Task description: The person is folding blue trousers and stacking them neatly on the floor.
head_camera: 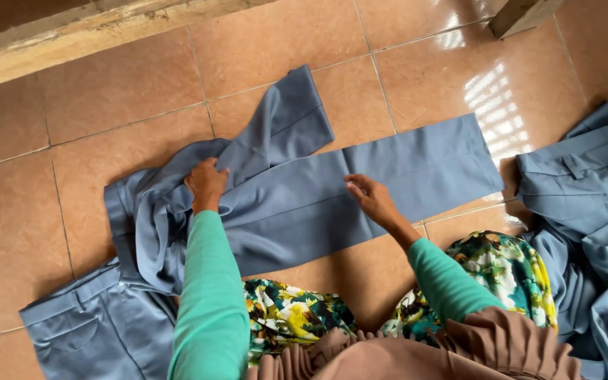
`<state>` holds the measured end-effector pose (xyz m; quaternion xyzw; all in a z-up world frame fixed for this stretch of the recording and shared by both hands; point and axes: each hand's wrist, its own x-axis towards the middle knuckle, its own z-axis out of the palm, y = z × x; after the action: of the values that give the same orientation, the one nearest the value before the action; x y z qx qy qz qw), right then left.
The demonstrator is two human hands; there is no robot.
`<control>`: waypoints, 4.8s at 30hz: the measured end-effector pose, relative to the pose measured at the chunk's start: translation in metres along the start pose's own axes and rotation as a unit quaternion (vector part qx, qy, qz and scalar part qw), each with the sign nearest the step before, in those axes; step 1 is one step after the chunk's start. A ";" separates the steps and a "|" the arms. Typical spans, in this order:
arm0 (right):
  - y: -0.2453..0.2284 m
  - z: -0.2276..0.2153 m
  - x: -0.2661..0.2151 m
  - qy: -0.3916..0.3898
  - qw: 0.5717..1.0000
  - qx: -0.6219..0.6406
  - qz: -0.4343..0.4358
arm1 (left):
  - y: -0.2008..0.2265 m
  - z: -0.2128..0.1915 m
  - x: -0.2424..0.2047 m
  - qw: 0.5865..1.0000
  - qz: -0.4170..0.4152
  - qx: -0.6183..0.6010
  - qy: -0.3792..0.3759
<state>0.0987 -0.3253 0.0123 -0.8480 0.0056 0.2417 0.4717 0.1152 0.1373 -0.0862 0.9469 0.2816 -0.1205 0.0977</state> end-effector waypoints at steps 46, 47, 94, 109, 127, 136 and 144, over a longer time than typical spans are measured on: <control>0.242 -0.148 0.040 0.225 0.690 0.655 0.209 | 0.109 0.053 -0.340 0.924 0.329 0.003 0.193; 0.233 -0.154 0.044 0.255 0.744 0.600 0.147 | 0.110 0.054 -0.338 0.926 0.329 0.012 0.186; 0.184 -0.248 0.021 0.253 0.926 -0.153 0.235 | 0.059 0.036 -0.232 0.983 -0.153 0.036 -0.100; 0.204 -0.265 0.019 0.189 0.954 -0.156 0.172 | 0.215 0.034 -0.312 0.982 0.152 -0.089 0.062; -0.068 -0.354 -0.150 0.261 0.906 0.245 -0.225 | 0.385 0.063 -0.390 0.863 0.455 -0.169 -0.140; -0.053 -0.112 -0.065 0.104 0.958 0.089 -0.250 | 0.250 0.148 -0.272 0.700 -0.036 -0.673 -0.235; 0.061 -0.069 -0.043 0.176 0.940 -0.272 -0.110 | 0.206 0.073 -0.327 0.947 0.182 -0.262 -0.036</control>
<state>0.0743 -0.4239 0.0121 -0.9682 -0.0711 0.0275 0.2384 -0.0485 -0.2176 -0.0384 0.9181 0.1222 -0.0561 0.3728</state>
